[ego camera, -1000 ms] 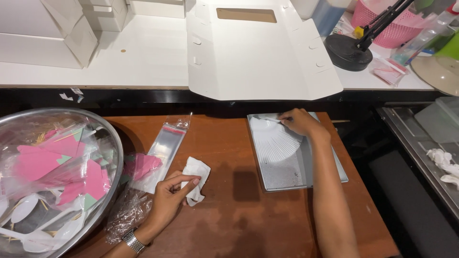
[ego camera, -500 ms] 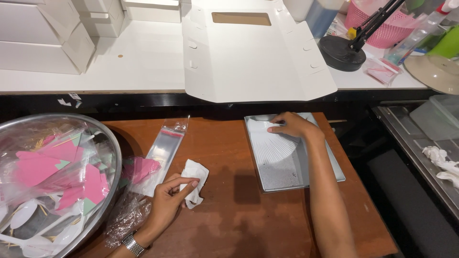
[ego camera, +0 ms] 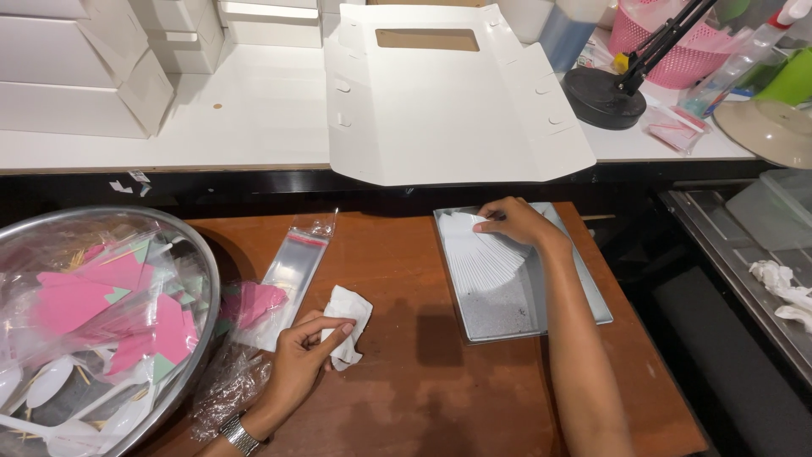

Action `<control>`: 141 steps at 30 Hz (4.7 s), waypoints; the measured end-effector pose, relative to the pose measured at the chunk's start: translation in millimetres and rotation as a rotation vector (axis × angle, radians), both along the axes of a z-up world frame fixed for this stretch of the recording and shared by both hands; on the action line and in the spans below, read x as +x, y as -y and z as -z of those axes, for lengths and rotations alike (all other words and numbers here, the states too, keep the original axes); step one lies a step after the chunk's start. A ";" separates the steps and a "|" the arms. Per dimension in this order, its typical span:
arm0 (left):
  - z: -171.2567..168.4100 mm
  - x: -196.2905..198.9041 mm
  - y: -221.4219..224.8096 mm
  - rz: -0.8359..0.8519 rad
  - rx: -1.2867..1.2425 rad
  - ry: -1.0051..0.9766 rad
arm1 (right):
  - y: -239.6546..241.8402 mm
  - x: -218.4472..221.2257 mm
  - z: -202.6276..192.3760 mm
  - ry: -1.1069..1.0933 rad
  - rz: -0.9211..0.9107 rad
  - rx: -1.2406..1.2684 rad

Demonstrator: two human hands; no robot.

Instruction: Wrapping individual plastic spoons in small pieces of paper and organizing them on a tray.

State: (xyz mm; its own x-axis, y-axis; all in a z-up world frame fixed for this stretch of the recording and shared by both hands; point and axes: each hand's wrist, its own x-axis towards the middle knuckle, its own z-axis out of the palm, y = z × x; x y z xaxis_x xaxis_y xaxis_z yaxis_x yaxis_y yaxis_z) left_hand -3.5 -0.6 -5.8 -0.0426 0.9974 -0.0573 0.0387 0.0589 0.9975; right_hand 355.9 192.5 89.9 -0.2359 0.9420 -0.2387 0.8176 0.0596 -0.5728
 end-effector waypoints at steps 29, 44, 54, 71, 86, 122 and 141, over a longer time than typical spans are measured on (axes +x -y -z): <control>1.6 1.7 -0.3 0.005 0.012 0.026 | 4.7 -20.3 -4.0 0.053 -0.009 -0.025; 1.4 2.8 -0.7 0.007 0.007 0.035 | 4.8 -19.9 -2.6 0.048 0.009 0.004; 2.2 4.0 -1.2 0.005 0.023 0.026 | 5.8 -21.2 -5.4 0.054 0.013 -0.032; -0.8 6.5 -1.9 0.010 0.022 0.033 | 13.0 -29.9 -14.5 0.030 0.067 -0.049; 4.1 8.1 -1.6 0.010 0.120 0.017 | 23.6 -35.1 -31.2 0.070 0.118 0.013; -50.7 -273.4 -7.2 0.167 -0.391 -1.632 | 140.7 -122.0 70.2 -0.240 -0.334 0.669; -184.2 -277.5 10.5 0.021 -0.045 -1.384 | 141.0 -121.7 65.0 -0.224 -0.404 0.712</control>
